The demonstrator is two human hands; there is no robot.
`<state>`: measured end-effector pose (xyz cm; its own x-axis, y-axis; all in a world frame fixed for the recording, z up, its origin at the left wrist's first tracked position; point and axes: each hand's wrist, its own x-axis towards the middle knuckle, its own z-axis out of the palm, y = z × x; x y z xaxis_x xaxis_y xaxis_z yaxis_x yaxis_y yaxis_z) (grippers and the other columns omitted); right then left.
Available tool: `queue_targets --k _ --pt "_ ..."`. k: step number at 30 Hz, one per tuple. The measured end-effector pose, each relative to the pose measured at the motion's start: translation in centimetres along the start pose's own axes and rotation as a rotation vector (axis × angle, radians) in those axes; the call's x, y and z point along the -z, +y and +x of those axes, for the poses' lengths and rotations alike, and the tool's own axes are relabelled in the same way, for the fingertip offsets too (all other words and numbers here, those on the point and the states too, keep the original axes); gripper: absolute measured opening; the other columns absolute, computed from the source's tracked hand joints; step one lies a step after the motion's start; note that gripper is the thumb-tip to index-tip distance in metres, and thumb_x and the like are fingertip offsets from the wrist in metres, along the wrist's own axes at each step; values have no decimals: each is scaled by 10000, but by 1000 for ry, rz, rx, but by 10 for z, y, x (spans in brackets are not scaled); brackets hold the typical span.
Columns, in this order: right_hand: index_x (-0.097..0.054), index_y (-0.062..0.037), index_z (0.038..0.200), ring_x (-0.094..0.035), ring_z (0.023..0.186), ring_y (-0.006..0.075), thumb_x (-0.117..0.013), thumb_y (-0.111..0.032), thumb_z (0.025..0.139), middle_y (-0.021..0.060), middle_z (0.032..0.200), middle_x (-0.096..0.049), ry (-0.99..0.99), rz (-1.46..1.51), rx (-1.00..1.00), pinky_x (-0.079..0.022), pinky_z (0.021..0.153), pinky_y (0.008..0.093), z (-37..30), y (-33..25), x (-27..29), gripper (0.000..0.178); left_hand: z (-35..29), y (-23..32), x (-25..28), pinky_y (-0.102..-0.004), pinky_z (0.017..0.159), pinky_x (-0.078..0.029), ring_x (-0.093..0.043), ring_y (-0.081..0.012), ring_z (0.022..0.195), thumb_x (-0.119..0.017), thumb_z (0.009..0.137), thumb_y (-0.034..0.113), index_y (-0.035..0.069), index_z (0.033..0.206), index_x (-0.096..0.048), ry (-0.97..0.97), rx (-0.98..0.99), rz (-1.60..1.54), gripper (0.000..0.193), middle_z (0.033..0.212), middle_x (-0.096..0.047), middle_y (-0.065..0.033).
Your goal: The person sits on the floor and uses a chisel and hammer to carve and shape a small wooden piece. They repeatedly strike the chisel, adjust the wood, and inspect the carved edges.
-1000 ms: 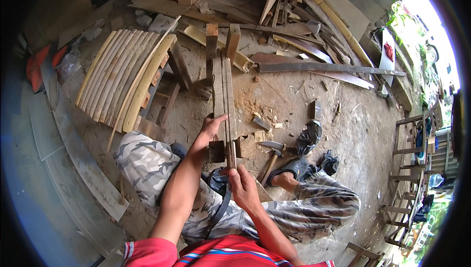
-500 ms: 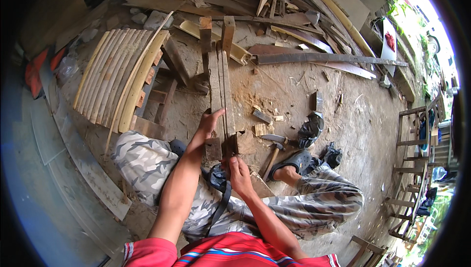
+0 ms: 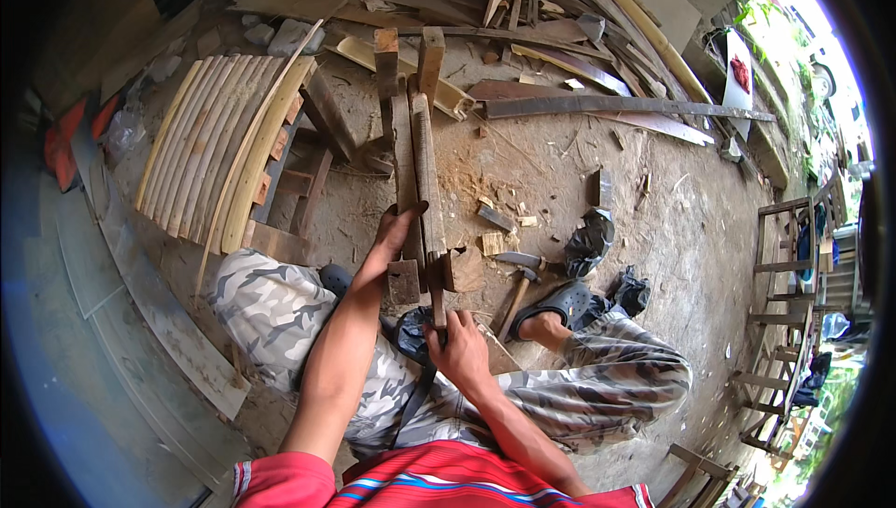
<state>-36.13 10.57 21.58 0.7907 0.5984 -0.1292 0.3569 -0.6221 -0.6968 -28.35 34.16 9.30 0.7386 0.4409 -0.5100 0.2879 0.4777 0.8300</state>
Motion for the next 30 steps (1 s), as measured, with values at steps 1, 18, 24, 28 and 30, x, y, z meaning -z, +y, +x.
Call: queue_targets --k 1,18,24,28,30 --pt "-516 23 1197 -605 852 452 -653 -224 876 241 1036 -549 -67 14 -90 -522 714 509 -3 0 -3 428 1 -1 0 -328 808 -476 -608 -193 892 -735 781 420 -20 1158 -638 -16 -10 -3 588 1020 -676 -104" --pt "-507 60 1076 -596 808 483 -594 -169 929 284 970 -571 191 90 -48 -497 657 524 25 -23 -23 286 5 -3 -2 -302 865 -453 -578 -145 948 -662 883 288 16 1140 -667 2 -45 -153 374 1049 -672 -29" --pt "-501 27 958 -603 701 464 -595 -149 930 252 742 -603 300 119 -8 -469 587 528 28 -21 -36 202 -1 6 -2 -326 883 -454 -575 -180 983 -665 872 339 3 1189 -636 43 -1 -58 463 1102 -659 -62" --pt "-504 13 935 -599 653 464 -597 -138 929 259 724 -612 324 138 -50 -455 555 535 32 -19 -36 177 -10 18 -6 -343 887 -464 -590 -200 1023 -681 855 401 -25 1244 -592 -4 31 -51 584 1138 -648 -112" --pt "-517 12 962 -601 654 463 -595 -131 929 263 727 -614 362 106 -19 -454 555 533 36 -18 -34 166 -12 21 -8 -349 890 -467 -596 -202 1029 -680 860 406 -27 1237 -600 -54 46 -76 580 1141 -646 -123"
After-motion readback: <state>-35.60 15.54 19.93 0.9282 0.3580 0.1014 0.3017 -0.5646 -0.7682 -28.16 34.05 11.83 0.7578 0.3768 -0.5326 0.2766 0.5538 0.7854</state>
